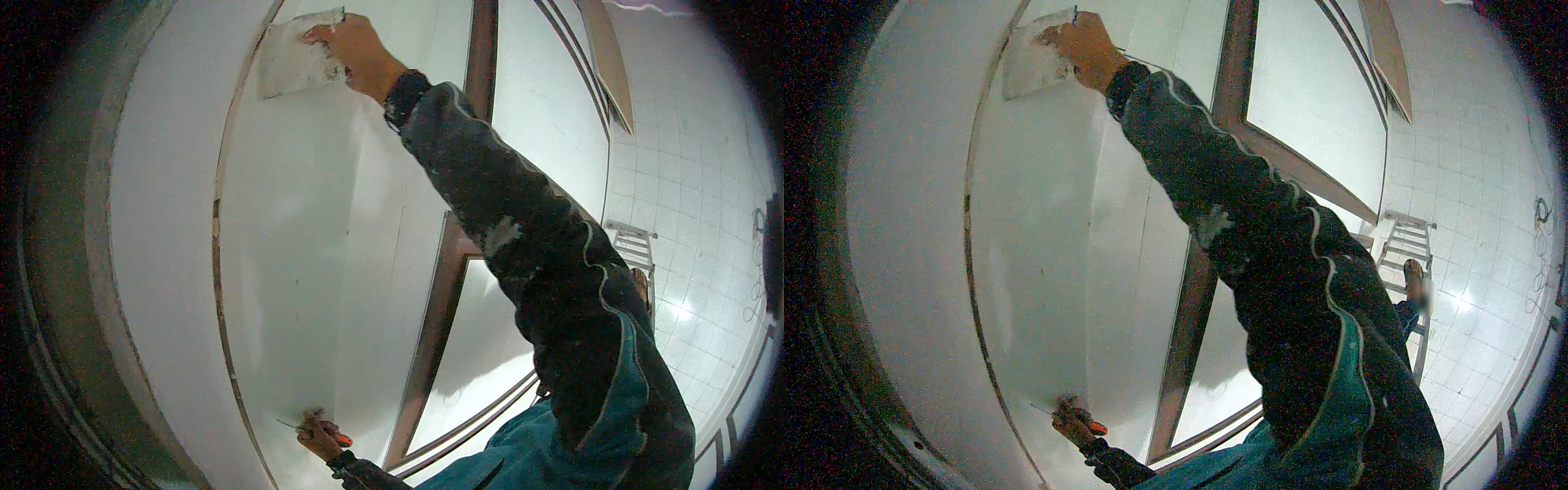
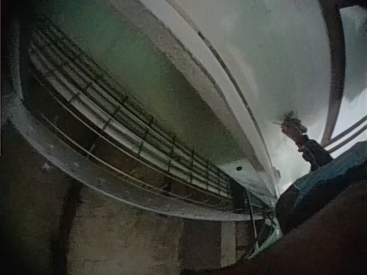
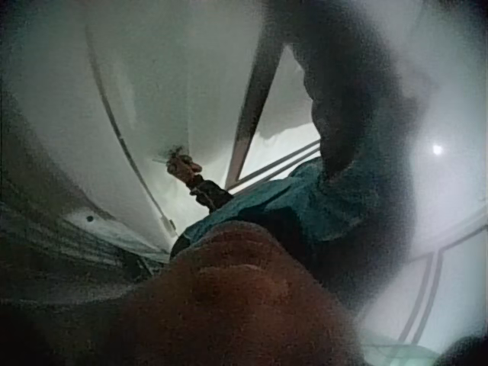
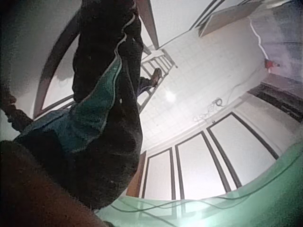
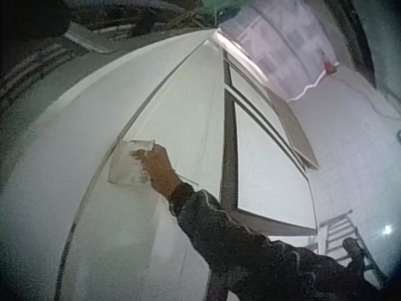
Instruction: The person uses a putty knife to apply material to a wall and then uses a screwdriver to work on a seam or edge.
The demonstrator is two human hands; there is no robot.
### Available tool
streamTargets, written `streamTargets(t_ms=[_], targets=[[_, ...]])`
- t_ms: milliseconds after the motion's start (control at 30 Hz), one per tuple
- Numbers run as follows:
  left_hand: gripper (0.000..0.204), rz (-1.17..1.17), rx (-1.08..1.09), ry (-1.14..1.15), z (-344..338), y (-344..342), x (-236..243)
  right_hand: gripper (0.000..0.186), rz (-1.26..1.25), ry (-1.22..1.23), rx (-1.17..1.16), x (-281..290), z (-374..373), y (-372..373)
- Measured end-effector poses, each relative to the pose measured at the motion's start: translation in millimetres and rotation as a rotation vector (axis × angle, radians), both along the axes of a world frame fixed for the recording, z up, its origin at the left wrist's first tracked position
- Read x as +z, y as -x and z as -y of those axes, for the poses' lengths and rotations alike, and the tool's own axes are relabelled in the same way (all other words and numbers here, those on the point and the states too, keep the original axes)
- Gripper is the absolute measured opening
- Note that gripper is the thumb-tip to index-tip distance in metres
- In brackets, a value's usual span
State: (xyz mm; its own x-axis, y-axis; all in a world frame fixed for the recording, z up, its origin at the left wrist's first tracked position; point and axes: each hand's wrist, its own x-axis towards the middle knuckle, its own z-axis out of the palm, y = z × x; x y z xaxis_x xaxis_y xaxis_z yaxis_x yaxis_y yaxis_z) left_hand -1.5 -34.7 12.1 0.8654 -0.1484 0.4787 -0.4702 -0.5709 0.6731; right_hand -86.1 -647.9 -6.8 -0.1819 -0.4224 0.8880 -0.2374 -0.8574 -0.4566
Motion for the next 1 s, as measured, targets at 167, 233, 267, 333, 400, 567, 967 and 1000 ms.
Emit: streamTargets(t_ms=[167,233,267,333,400,567,967,1000], targets=[[0.031,-0.029,0.036,0.072,-12.4,-1.8,-3.0,0.025,-0.087,0.018,0.016,35.5,6.2,28.8],[0.030,-0.040,0.011,0.111,-13.8,-3.9,-4.8,0.027,-0.310,-0.105,0.022,48.1,5.2,33.7],[0.029,-0.058,-0.019,0.152,-13.2,-5.8,-7.5,0.027,-0.159,-0.072,0.035,52.6,12.0,28.0],[0.029,-0.059,-0.050,0.145,-14.1,-7.7,-10.5,0.029,-0.003,-0.038,0.052,67.9,19.5,15.5],[0.028,-0.053,-0.074,0.141,-18.3,-6.9,-8.1,0.032,-0.024,-0.127,0.032,88.2,20.4,4.2],[0.030,-0.077,0.006,0.152,-4.0,4.5,-6.7,0.029,0.075,0.000,-0.199,80.5,28.3,-9.1],[0.042,-0.010,-0.018,0.024,-15.6,0.2,-3.6,0.030,0.856,-0.774,1.058,73.6,-36.1,52.4],[0.042,-0.014,-0.026,0.024,-9.8,1.7,-4.2,0.029,0.770,-0.698,1.007,65.9,-16.4,44.7]])
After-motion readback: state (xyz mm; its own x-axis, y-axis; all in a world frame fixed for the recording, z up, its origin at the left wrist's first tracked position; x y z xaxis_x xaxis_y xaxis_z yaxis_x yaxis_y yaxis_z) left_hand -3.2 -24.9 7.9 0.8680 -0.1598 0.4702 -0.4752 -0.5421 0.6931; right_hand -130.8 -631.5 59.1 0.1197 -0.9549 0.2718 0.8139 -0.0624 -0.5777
